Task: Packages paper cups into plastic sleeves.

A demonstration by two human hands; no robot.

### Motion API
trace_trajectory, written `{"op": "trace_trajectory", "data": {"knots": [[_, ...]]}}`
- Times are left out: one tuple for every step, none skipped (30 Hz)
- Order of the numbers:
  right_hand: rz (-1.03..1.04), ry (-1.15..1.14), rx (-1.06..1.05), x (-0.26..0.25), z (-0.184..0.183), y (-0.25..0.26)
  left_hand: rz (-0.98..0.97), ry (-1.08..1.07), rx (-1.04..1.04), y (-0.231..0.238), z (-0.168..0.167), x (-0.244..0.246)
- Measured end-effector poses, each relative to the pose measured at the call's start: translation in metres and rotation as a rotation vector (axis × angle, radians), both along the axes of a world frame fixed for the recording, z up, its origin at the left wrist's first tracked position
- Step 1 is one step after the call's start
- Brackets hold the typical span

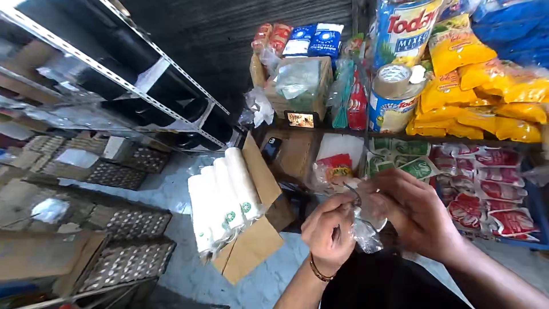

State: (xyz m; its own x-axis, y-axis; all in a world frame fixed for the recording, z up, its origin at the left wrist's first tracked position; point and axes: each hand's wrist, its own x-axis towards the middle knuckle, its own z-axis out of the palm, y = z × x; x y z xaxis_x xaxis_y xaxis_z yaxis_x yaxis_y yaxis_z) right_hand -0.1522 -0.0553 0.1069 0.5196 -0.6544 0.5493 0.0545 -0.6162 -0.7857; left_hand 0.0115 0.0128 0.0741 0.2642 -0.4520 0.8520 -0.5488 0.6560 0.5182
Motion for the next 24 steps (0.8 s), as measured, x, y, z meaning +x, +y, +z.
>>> {"op": "trace_trajectory", "data": {"knots": [[0.012,0.024,-0.026,0.000,0.002,-0.001,0.005,0.002,-0.001,0.000,0.000,0.000],[0.012,0.056,-0.059,-0.001,0.005,-0.002,0.013,0.003,-0.007,-0.001,0.000,-0.001],[0.002,0.098,-0.091,0.000,0.007,-0.003,0.020,0.004,-0.015,-0.001,-0.001,-0.001],[-0.012,0.137,-0.116,0.000,0.009,-0.002,0.023,-0.001,-0.017,-0.002,-0.001,-0.002],[-0.032,0.169,-0.133,-0.001,0.010,-0.002,0.020,-0.011,-0.015,-0.002,-0.001,-0.002],[-0.056,0.196,-0.143,0.000,0.011,-0.002,0.013,-0.012,-0.018,-0.002,-0.001,-0.002],[-0.069,0.212,-0.147,-0.001,0.011,-0.002,0.004,-0.013,-0.019,-0.002,0.000,-0.002],[-0.073,0.222,-0.145,-0.001,0.012,-0.002,-0.007,-0.014,-0.018,-0.002,0.000,-0.003],[-0.069,0.227,-0.137,-0.001,0.013,-0.003,-0.012,-0.015,-0.019,-0.002,0.000,-0.004],[-0.055,0.231,-0.123,-0.002,0.013,-0.003,-0.011,-0.015,-0.021,-0.002,0.001,-0.004],[-0.034,0.233,-0.103,-0.003,0.014,-0.005,-0.008,-0.016,-0.024,-0.002,0.000,-0.004],[-0.007,0.229,-0.078,-0.004,0.013,-0.006,-0.005,-0.018,-0.025,-0.002,0.000,-0.004],[0.016,0.222,-0.052,-0.005,0.013,-0.008,-0.007,-0.017,-0.023,-0.002,0.000,-0.004],[0.030,0.213,-0.023,-0.005,0.012,-0.009,-0.009,-0.015,-0.024,-0.003,0.000,-0.004],[0.037,0.202,0.010,-0.005,0.011,-0.009,-0.018,-0.014,-0.028,-0.003,0.000,-0.004],[0.042,0.191,0.038,-0.005,0.011,-0.009,-0.029,-0.013,-0.031,-0.003,0.001,-0.004],[0.046,0.180,0.066,-0.005,0.011,-0.009,-0.035,-0.016,-0.029,-0.003,0.000,-0.004],[0.056,0.169,0.093,-0.005,0.011,-0.008,-0.027,-0.020,-0.025,-0.003,0.000,-0.004],[0.063,0.162,0.117,-0.005,0.011,-0.007,-0.020,-0.021,-0.023,-0.003,0.000,-0.005],[0.071,0.158,0.133,-0.006,0.011,-0.006,-0.020,-0.021,-0.017,-0.002,0.000,-0.005],[0.073,0.154,0.142,-0.006,0.011,-0.006,-0.020,-0.024,-0.005,-0.001,0.000,-0.005],[0.071,0.158,0.144,-0.007,0.012,-0.006,-0.017,-0.023,0.000,-0.001,0.000,-0.006],[0.063,0.162,0.140,-0.007,0.012,-0.005,-0.020,-0.013,0.002,-0.002,0.000,-0.005],[0.050,0.168,0.125,-0.008,0.013,-0.005,-0.029,0.003,0.004,-0.002,0.000,-0.004]]}}
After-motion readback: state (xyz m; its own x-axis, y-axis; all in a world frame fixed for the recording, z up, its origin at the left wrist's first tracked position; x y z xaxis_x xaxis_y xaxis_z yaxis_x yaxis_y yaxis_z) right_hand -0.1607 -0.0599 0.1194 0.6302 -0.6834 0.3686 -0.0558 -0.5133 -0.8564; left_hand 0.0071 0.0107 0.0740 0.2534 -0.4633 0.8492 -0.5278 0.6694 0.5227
